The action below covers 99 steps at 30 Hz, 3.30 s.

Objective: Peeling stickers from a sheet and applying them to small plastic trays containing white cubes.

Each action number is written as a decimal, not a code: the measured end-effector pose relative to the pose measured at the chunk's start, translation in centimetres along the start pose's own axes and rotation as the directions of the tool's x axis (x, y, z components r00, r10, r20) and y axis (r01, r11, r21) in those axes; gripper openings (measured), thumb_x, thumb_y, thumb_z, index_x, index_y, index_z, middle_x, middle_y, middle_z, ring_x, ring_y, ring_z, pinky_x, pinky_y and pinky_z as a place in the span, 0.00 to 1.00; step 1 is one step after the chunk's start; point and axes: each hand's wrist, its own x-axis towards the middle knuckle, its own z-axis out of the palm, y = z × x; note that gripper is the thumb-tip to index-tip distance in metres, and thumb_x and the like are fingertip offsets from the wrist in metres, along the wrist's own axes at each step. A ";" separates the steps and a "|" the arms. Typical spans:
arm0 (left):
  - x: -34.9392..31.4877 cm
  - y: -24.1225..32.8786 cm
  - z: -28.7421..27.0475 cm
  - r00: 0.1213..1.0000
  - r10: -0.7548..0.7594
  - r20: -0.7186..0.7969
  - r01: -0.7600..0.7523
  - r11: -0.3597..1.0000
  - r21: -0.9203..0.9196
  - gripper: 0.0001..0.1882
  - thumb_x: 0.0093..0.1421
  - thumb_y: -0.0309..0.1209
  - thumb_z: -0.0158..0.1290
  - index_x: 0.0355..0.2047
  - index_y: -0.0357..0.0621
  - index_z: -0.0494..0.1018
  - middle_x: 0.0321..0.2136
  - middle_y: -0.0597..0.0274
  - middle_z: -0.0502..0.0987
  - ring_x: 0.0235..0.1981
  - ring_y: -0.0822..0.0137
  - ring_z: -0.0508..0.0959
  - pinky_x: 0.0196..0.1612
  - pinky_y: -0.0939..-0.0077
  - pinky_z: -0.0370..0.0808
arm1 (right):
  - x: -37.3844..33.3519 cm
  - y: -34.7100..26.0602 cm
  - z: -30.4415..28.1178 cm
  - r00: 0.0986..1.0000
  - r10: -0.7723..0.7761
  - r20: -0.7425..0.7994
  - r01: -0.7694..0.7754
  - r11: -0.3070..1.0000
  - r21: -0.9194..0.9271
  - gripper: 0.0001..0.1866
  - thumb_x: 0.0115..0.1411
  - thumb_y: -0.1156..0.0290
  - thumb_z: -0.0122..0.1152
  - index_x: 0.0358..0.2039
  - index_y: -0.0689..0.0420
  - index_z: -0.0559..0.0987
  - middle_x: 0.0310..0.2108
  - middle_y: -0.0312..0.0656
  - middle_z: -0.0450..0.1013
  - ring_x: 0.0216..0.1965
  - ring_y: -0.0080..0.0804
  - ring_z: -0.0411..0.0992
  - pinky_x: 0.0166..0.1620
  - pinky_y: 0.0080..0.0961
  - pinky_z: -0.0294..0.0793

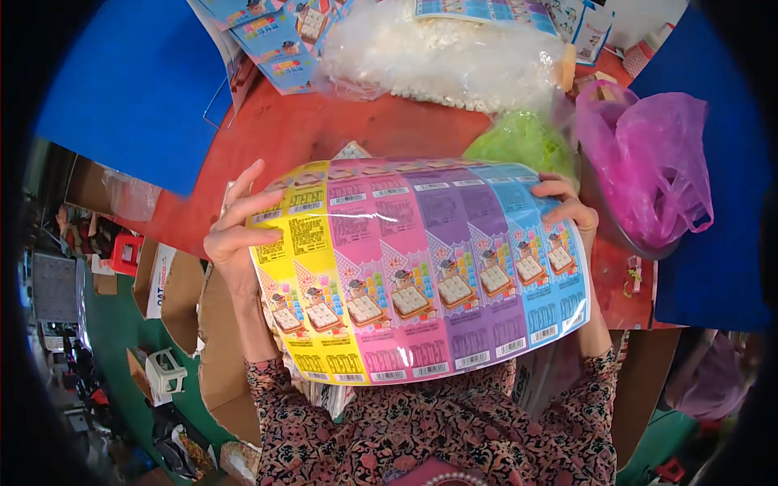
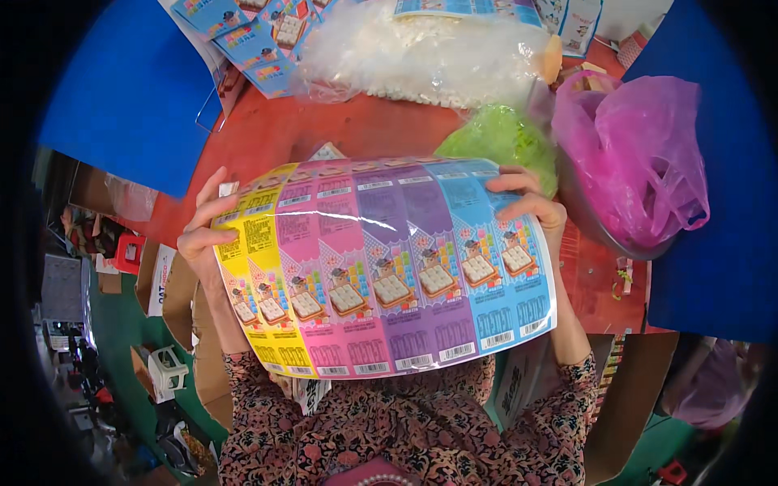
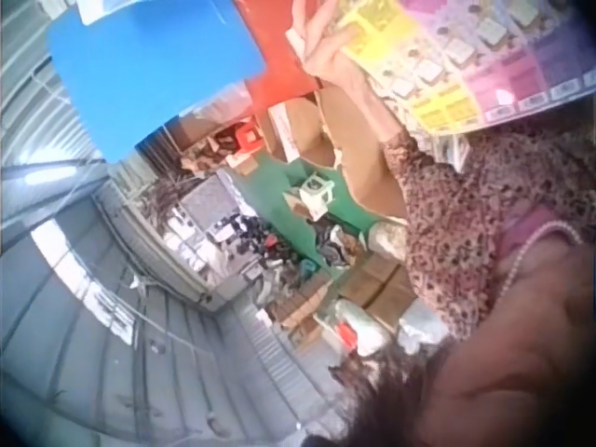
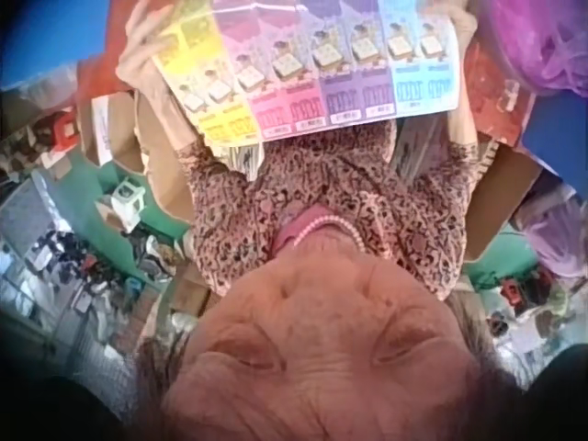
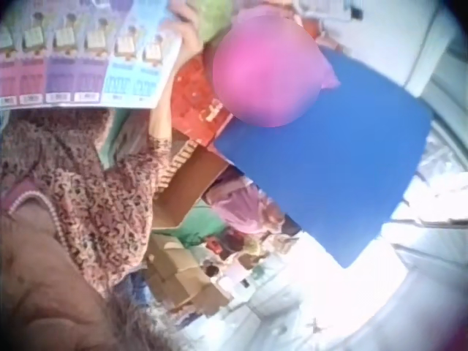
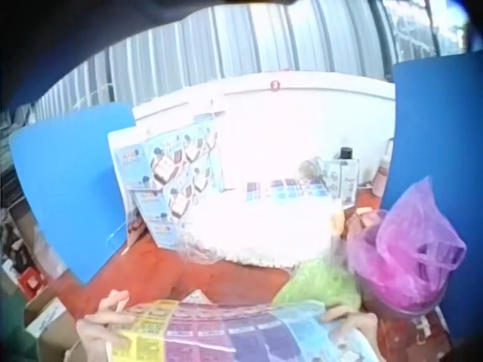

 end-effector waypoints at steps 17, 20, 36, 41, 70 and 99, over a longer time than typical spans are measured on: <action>-7.3 0.4 3.1 0.489 -0.859 -0.150 0.575 0.447 -0.685 0.24 0.60 0.24 0.48 0.56 0.36 0.58 0.51 0.50 0.68 0.50 0.64 0.71 0.51 0.70 0.71 | -2.4 -0.5 -0.8 0.984 0.093 0.149 -0.040 0.944 -0.327 0.12 0.36 0.77 0.69 0.25 0.50 0.81 0.48 0.42 0.70 0.55 0.43 0.60 0.55 0.36 0.62; -8.2 0.4 2.8 0.458 -0.882 -0.115 0.537 0.378 -0.754 0.22 0.64 0.33 0.43 0.55 0.31 0.59 0.51 0.51 0.68 0.50 0.63 0.72 0.52 0.71 0.70 | -2.9 -0.5 0.0 0.987 0.115 0.110 -0.067 0.929 -0.364 0.18 0.38 0.78 0.68 0.34 0.52 0.80 0.53 0.46 0.65 0.56 0.45 0.60 0.55 0.35 0.63; -6.7 4.0 1.9 0.600 -0.755 -0.265 0.585 0.640 -0.498 0.33 0.50 0.16 0.53 0.57 0.31 0.56 0.41 0.54 0.76 0.44 0.68 0.75 0.49 0.74 0.71 | -3.2 -4.7 -1.6 0.773 0.628 0.089 -0.583 0.648 0.490 0.36 0.54 0.71 0.61 0.60 0.65 0.55 0.52 0.54 0.65 0.44 0.37 0.72 0.45 0.28 0.74; -6.6 3.8 2.7 0.565 -0.767 -0.303 0.639 0.639 -0.428 0.31 0.52 0.16 0.51 0.57 0.31 0.56 0.41 0.52 0.76 0.45 0.68 0.75 0.50 0.75 0.69 | -3.2 -5.1 -0.1 0.805 0.586 0.093 -0.594 0.792 0.140 0.36 0.43 0.84 0.66 0.55 0.65 0.64 0.50 0.46 0.68 0.46 0.27 0.70 0.47 0.23 0.72; -3.6 9.2 1.6 0.816 -0.573 -0.079 0.579 0.806 0.123 0.27 0.40 0.16 0.62 0.45 0.34 0.73 0.31 0.62 0.71 0.32 0.73 0.70 0.34 0.82 0.68 | -2.1 -7.2 -1.5 0.886 0.455 -0.096 -0.455 0.808 -0.374 0.32 0.35 0.83 0.71 0.46 0.63 0.75 0.43 0.42 0.73 0.44 0.29 0.70 0.49 0.24 0.69; 1.7 10.3 2.9 0.940 -0.321 0.117 0.317 0.947 0.051 0.17 0.36 0.24 0.64 0.31 0.35 0.78 0.25 0.55 0.74 0.26 0.68 0.73 0.27 0.79 0.66 | 1.7 -9.1 10.2 0.836 0.195 0.512 0.245 0.702 -0.668 0.26 0.37 0.71 0.69 0.41 0.58 0.75 0.38 0.37 0.72 0.51 0.39 0.67 0.60 0.62 0.39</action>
